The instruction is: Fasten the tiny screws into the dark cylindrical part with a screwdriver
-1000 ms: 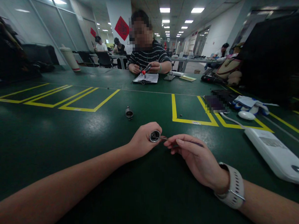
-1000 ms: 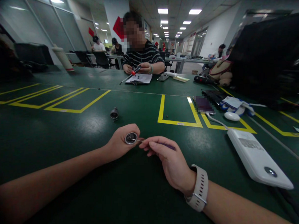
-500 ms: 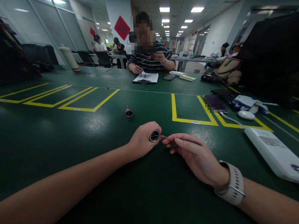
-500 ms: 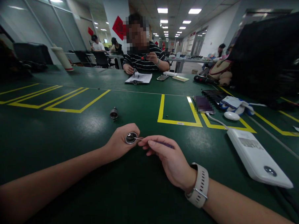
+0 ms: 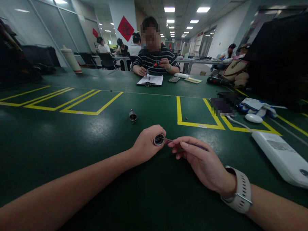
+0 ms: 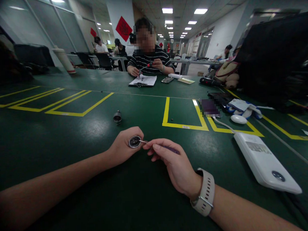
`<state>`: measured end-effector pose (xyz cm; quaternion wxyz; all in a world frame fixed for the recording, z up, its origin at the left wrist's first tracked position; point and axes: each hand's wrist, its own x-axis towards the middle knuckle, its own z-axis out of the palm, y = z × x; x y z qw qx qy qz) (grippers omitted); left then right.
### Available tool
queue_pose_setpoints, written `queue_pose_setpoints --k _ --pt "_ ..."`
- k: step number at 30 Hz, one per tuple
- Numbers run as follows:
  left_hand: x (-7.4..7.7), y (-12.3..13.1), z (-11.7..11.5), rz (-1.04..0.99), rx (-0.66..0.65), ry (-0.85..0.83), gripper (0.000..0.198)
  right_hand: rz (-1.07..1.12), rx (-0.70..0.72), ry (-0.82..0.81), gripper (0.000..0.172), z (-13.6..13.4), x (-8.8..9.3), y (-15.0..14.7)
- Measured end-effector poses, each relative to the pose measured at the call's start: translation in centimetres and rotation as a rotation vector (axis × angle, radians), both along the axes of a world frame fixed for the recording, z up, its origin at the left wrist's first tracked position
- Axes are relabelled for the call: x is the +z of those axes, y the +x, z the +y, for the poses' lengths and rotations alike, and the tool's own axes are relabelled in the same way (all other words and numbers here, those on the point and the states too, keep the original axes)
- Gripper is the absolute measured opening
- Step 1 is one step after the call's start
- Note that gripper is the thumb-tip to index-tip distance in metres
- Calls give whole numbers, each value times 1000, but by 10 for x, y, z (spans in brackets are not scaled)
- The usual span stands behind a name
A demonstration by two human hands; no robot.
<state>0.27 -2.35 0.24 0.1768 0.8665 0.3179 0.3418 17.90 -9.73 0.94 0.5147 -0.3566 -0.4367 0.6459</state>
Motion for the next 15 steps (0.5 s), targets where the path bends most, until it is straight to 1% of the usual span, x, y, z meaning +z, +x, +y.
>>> queue_pose_setpoints --k 5,15 --pt "0 0 0 18 -27 21 12 -55 26 33 15 -1 0 0" --pt "1 0 -1 43 -18 11 14 7 6 18 14 1 -3 3"
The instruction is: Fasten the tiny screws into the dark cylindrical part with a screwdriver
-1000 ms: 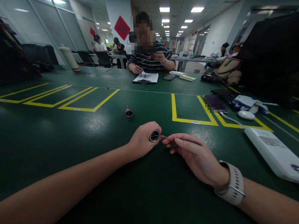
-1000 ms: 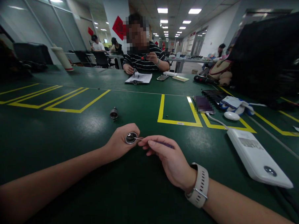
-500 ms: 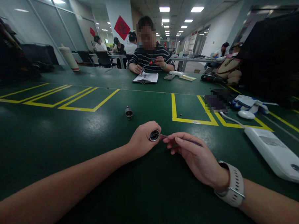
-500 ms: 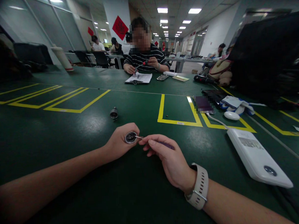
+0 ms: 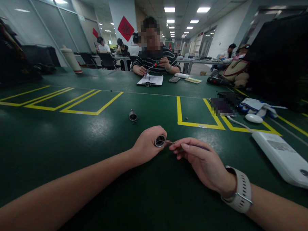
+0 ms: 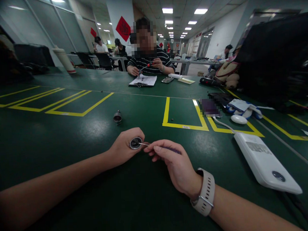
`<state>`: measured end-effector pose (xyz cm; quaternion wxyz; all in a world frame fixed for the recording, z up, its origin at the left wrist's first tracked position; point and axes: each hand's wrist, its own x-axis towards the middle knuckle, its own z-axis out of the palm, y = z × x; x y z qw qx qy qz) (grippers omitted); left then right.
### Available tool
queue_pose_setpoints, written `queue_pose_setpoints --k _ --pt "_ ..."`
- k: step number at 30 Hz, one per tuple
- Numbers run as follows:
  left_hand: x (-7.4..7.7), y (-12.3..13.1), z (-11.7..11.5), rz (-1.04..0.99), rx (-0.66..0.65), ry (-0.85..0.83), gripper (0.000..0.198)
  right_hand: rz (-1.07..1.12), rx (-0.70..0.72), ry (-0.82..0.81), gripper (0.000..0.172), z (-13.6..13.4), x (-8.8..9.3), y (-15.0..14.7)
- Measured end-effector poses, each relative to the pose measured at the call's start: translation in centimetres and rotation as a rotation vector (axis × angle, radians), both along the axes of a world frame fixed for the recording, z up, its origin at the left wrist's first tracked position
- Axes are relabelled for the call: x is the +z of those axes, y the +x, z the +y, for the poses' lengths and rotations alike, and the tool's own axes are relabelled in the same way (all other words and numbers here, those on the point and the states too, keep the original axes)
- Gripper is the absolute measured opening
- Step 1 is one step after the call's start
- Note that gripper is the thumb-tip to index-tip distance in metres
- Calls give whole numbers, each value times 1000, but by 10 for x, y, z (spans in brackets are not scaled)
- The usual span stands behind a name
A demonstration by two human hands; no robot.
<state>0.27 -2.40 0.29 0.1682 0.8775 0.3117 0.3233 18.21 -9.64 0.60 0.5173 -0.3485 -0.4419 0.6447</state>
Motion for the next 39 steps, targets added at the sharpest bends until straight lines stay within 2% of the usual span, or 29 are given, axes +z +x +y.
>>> queue_pose_setpoints --k 11,15,19,27,29,35,39 --pt "-2 0 1 -27 15 4 15 68 -35 -7 14 1 -3 0" --pt "-1 0 0 -18 12 10 14 28 -41 14 14 0 -2 -1" --pt "0 1 0 10 8 15 13 -92 -54 111 14 -2 -2 -2" --pt "-3 1 2 50 10 36 15 -503 -109 385 16 -11 5 -3" --pt "-3 1 2 72 14 38 16 -465 -87 354 15 -10 5 -3" --pt "-1 2 1 35 32 2 17 -132 -12 38 14 -3 3 -3" --pt "-1 1 0 14 34 -2 14 -60 -23 0 13 -3 6 -4"
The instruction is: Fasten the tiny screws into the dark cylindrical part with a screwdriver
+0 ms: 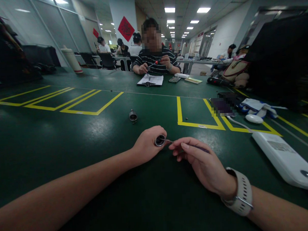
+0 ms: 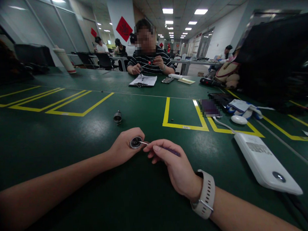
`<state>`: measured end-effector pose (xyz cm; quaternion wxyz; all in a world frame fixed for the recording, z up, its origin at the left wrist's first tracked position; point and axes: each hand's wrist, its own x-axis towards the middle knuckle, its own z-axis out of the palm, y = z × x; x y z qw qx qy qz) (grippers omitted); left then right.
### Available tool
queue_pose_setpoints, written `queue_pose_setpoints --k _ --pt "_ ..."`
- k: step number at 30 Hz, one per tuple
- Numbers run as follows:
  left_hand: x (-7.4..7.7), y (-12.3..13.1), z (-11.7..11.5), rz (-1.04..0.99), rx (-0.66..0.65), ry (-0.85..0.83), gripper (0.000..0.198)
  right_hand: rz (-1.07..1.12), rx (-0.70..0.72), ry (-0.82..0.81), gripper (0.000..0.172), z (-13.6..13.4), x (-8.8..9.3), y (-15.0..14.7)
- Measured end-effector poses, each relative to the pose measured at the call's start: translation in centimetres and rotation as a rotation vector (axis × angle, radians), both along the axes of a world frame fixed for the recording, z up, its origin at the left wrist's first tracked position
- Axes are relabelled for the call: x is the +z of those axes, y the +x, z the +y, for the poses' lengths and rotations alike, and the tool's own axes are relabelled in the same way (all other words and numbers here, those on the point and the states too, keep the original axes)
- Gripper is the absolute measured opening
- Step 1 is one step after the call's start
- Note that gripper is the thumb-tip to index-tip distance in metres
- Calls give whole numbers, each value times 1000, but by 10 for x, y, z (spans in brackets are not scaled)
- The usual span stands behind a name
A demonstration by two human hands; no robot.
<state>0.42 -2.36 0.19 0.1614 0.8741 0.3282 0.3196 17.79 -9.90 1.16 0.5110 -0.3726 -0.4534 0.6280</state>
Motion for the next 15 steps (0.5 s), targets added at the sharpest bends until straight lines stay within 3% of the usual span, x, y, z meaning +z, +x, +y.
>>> queue_pose_setpoints --k 15 --pt "0 -1 -1 -42 -34 -7 12 -33 23 20 13 -1 2 -1"
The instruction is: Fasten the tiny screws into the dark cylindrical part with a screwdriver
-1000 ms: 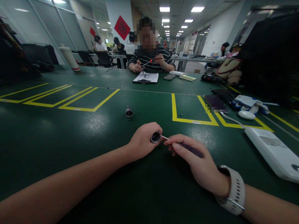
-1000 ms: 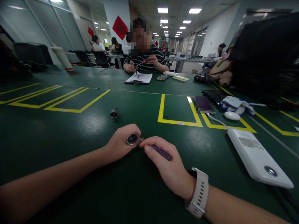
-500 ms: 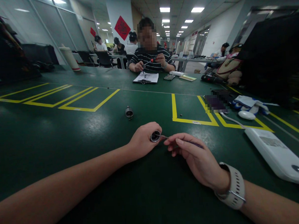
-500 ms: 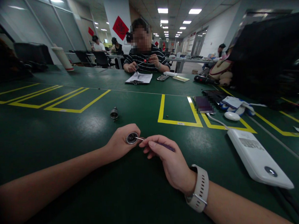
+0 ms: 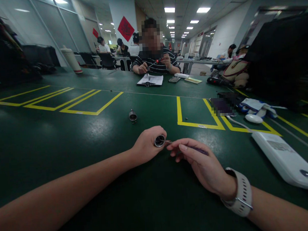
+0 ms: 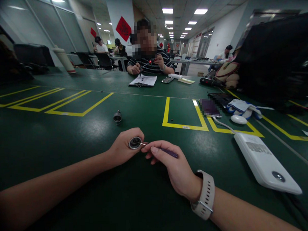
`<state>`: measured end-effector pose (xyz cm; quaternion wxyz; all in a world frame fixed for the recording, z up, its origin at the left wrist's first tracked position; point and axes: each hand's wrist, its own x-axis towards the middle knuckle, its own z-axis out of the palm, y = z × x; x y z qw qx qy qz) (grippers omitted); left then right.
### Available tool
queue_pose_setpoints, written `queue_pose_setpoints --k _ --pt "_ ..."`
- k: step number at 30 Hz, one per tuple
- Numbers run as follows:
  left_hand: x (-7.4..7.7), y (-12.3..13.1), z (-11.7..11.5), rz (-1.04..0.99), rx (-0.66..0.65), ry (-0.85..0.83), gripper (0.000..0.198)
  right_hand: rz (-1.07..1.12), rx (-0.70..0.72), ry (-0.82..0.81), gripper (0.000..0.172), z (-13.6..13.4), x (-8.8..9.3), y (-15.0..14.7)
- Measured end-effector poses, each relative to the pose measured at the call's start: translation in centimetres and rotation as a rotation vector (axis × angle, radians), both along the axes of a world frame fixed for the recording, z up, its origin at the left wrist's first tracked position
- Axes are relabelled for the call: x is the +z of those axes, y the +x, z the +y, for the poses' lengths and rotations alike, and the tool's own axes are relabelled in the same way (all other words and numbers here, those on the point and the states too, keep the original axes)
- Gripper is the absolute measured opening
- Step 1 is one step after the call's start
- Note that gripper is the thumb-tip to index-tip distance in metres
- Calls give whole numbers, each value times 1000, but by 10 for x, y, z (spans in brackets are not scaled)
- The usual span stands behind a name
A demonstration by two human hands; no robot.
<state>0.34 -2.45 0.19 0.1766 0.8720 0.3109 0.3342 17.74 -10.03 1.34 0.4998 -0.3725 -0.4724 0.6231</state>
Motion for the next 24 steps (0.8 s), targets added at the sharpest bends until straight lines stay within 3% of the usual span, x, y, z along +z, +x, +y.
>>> queue_pose_setpoints --k 7,24 --pt "1 -1 1 -14 -51 -25 12 62 61 -45 16 3 -3 6" --pt "3 0 -2 -51 -44 -38 14 78 20 -6 14 2 -5 3"
